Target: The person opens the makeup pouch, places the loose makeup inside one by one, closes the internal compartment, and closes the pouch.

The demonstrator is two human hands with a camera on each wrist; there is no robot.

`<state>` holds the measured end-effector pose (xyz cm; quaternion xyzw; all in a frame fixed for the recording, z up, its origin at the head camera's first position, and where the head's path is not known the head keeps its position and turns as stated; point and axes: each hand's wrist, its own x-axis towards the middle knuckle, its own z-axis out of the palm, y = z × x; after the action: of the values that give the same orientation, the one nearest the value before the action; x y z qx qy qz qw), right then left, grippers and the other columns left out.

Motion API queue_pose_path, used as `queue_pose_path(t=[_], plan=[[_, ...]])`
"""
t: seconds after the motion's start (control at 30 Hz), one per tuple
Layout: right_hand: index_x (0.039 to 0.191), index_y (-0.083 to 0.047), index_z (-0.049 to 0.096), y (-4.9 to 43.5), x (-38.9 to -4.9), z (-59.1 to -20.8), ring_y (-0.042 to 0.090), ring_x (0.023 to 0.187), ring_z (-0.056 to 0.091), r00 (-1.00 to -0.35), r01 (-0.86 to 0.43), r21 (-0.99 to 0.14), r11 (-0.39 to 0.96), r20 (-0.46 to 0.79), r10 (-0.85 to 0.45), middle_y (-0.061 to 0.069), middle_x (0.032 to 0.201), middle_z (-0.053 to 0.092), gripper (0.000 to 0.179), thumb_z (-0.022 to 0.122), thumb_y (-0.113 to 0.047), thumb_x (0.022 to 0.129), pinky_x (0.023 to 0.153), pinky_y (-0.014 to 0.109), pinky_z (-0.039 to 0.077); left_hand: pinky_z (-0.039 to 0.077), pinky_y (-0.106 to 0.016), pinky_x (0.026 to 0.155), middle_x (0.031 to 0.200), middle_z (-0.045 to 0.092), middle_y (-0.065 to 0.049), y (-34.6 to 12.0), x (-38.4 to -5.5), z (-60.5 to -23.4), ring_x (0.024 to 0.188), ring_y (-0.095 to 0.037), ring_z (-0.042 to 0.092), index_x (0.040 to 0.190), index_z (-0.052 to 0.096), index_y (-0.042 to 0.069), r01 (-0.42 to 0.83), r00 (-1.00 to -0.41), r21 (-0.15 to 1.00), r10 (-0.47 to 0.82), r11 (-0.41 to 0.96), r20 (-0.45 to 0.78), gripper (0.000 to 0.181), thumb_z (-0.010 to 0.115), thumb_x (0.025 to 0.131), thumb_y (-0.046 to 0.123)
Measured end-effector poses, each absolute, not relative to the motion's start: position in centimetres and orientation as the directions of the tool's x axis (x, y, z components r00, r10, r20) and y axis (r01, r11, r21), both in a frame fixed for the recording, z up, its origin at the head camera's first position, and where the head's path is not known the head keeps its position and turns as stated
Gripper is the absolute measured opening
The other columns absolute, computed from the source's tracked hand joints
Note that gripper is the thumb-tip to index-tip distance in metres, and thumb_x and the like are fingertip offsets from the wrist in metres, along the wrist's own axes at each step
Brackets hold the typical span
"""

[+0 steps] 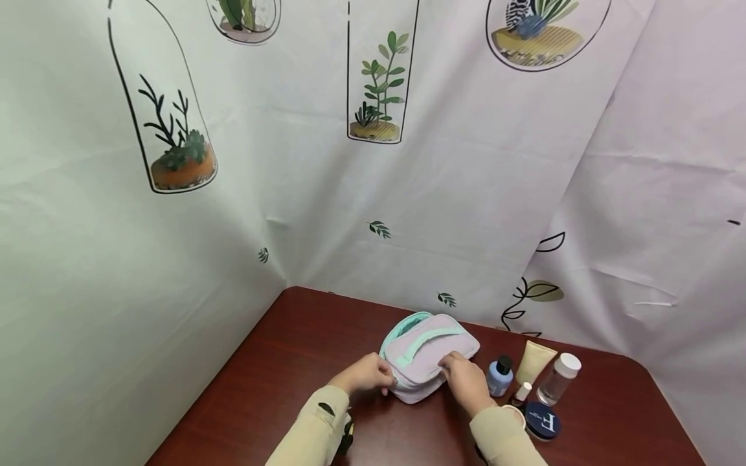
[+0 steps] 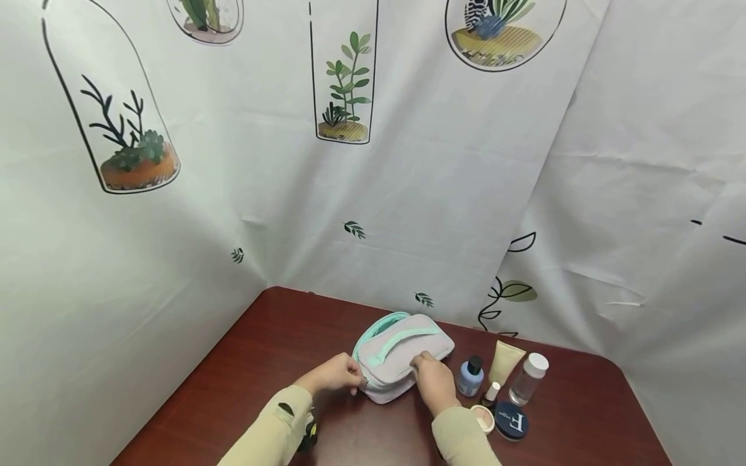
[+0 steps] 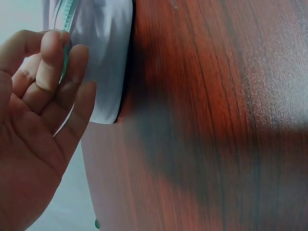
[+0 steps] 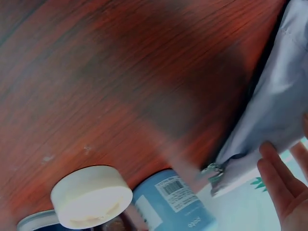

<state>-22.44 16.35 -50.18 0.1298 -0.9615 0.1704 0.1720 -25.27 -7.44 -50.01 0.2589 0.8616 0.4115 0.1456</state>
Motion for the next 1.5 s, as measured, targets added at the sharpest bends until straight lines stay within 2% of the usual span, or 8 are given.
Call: queue_pose_path(t=[0.13, 0.33, 0.47, 0.9, 1.2, 1.3, 1.43, 1.5], plan=[[0.078, -0.015, 0.066, 15.9, -22.7, -50.0, 0.024, 0.061, 0.059, -0.895, -0.284, -0.286, 0.915, 0.421, -0.146, -0.003, 0.078, 0.057, 0.008, 0.073, -0.011, 0.076, 0.054, 0.038, 0.046, 0.033, -0.016, 0.046, 0.045, 0.050, 0.007, -7.3, -25.0, -49.9, 0.044, -0.002, 0.045, 0.057, 0.061, 0.002, 0.293, -0.850, 0.809, 0.526, 0.510, -0.024, 0.019, 0.062, 0.076, 0.003], [0.076, -0.016, 0.066, 15.4, -22.9, -49.4, 0.026, 0.064, 0.061, -0.901, -0.242, -0.274, 0.931, 0.420, -0.110, -0.002, 0.077, 0.058, 0.008, 0.074, -0.015, 0.075, 0.054, 0.041, 0.047, 0.042, -0.020, 0.042, 0.044, 0.048, 0.006, -6.6, -23.8, -50.4, 0.039, -0.004, 0.047, 0.063, 0.063, -0.002, 0.231, -0.895, 0.867, 0.446, 0.441, 0.012, 0.016, 0.063, 0.079, 0.001], [0.076, -0.015, 0.066, 15.3, -23.0, -49.4, 0.027, 0.065, 0.061, -0.909, -0.231, -0.285, 0.930, 0.403, -0.102, -0.001, 0.077, 0.058, 0.007, 0.074, -0.015, 0.075, 0.056, 0.042, 0.048, 0.040, -0.019, 0.040, 0.041, 0.046, 0.007, -6.2, -23.1, -51.0, 0.036, -0.002, 0.046, 0.065, 0.064, -0.003, 0.217, -0.916, 0.880, 0.399, 0.423, 0.034, 0.015, 0.064, 0.079, 0.002], [0.073, -0.013, 0.064, 15.8, -23.1, -49.0, 0.028, 0.064, 0.059, -0.903, -0.226, -0.315, 0.922, 0.423, -0.076, 0.000, 0.075, 0.056, 0.010, 0.074, -0.013, 0.075, 0.056, 0.042, 0.047, 0.036, -0.018, 0.037, 0.040, 0.046, 0.009, -3.9, -22.3, -50.6, 0.034, -0.001, 0.043, 0.062, 0.062, -0.002, 0.264, -0.921, 0.843, 0.381, 0.469, 0.076, 0.022, 0.063, 0.081, 0.007], [0.072, -0.013, 0.063, 16.1, -23.3, -48.9, 0.024, 0.064, 0.059, -0.910, -0.223, -0.326, 0.919, 0.408, -0.077, 0.000, 0.073, 0.055, 0.011, 0.074, -0.014, 0.075, 0.056, 0.039, 0.046, 0.038, -0.019, 0.037, 0.042, 0.047, 0.009, -1.6, -22.1, -50.8, 0.034, 0.000, 0.043, 0.065, 0.066, 0.005, 0.212, -0.951, 0.871, 0.298, 0.443, 0.080, 0.018, 0.063, 0.082, 0.006], [0.072, -0.014, 0.063, 16.1, -23.3, -48.9, 0.023, 0.063, 0.058, -0.904, -0.233, -0.319, 0.919, 0.418, -0.084, -0.001, 0.073, 0.055, 0.012, 0.075, -0.013, 0.075, 0.056, 0.039, 0.046, 0.037, -0.020, 0.036, 0.040, 0.047, 0.009, -1.1, -21.9, -50.7, 0.034, 0.000, 0.042, 0.064, 0.066, 0.007, 0.233, -0.955, 0.861, 0.274, 0.453, 0.114, 0.017, 0.062, 0.080, 0.006], [0.072, -0.014, 0.064, 16.2, -23.3, -49.0, 0.022, 0.062, 0.057, -0.902, -0.244, -0.307, 0.920, 0.419, -0.099, -0.002, 0.073, 0.055, 0.011, 0.075, -0.013, 0.075, 0.056, 0.037, 0.045, 0.037, -0.020, 0.035, 0.039, 0.045, 0.012, -0.5, -21.7, -50.7, 0.033, 0.002, 0.042, 0.062, 0.065, 0.006, 0.272, -0.952, 0.859, 0.249, 0.433, 0.176, 0.017, 0.062, 0.078, 0.005], [0.073, -0.014, 0.064, 16.2, -23.3, -49.1, 0.022, 0.061, 0.057, -0.900, -0.253, -0.299, 0.920, 0.422, -0.110, -0.002, 0.073, 0.055, 0.011, 0.075, -0.013, 0.075, 0.055, 0.037, 0.045, 0.037, -0.019, 0.037, 0.040, 0.045, 0.012, -0.3, -21.7, -50.9, 0.034, 0.003, 0.043, 0.062, 0.065, 0.005, 0.253, -0.958, 0.876, 0.234, 0.411, 0.167, 0.018, 0.062, 0.079, 0.005]])
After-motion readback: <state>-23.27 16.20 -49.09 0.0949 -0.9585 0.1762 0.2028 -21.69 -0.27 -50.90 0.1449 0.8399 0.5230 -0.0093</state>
